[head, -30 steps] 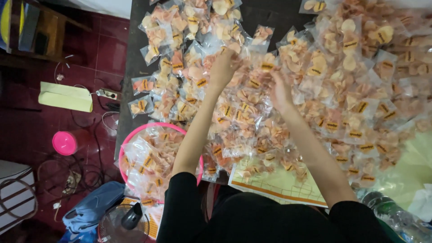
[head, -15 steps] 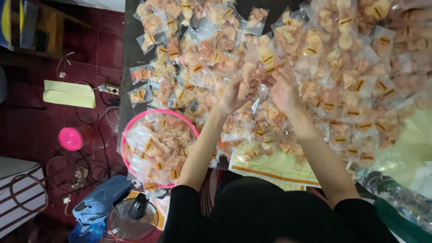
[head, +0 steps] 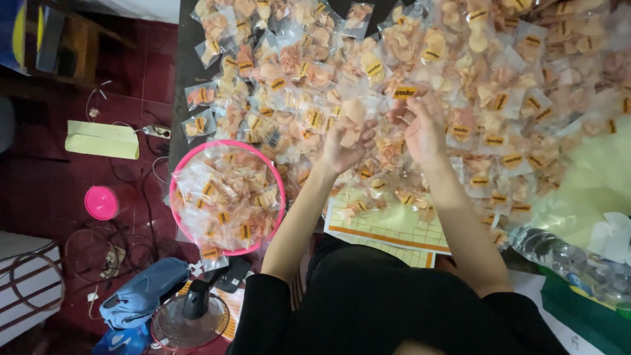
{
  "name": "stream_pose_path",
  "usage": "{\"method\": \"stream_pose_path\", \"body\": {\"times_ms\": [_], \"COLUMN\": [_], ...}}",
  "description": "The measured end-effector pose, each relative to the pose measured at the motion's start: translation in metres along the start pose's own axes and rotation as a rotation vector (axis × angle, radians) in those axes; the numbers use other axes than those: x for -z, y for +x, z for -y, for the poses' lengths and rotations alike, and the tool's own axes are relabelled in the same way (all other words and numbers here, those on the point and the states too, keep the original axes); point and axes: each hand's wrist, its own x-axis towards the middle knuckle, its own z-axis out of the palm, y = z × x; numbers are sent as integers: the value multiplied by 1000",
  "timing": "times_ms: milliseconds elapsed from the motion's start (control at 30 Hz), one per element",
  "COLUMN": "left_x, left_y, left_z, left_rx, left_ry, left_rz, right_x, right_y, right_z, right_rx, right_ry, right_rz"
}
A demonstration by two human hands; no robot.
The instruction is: Applying adhesive labels to plastic snack bags to seal or identify them on a production table.
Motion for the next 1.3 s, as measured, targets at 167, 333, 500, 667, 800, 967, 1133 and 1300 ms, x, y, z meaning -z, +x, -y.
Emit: {"method": "stream_pose_path", "body": {"times_ms": [167, 333, 500, 667, 800, 967, 1133, 1300], "left_x": [-25, -43, -2, 47, 107, 127, 175, 200], "left_y": [-19, -38, -29, -6, 18, -14, -92, -204], "left_z": [29, 69, 113, 162, 197, 220, 260, 311], "left_rx": [-28, -134, -316, -516, -542, -480, -566, -479], "left_ry": [304, 229, 525, 814, 811, 913, 1136, 993], "left_rz": [-112, -330, -326, -171, 10, 186, 293, 306], "right_x": [3, -1, 69, 144, 163, 199, 210, 187], "right_y": [-31, -76, -82, -98, -129, -160, -250, -371], "right_z": [7, 25, -26, -62, -66, -90, -136, -178], "right_rx": [50, 70, 196, 286, 321, 363, 399, 529], "right_ry": [-6, 1, -58, -138, -247, -357, -498, -645], "right_rz": [-28, -22, 23, 60, 200, 357, 487, 461]}}
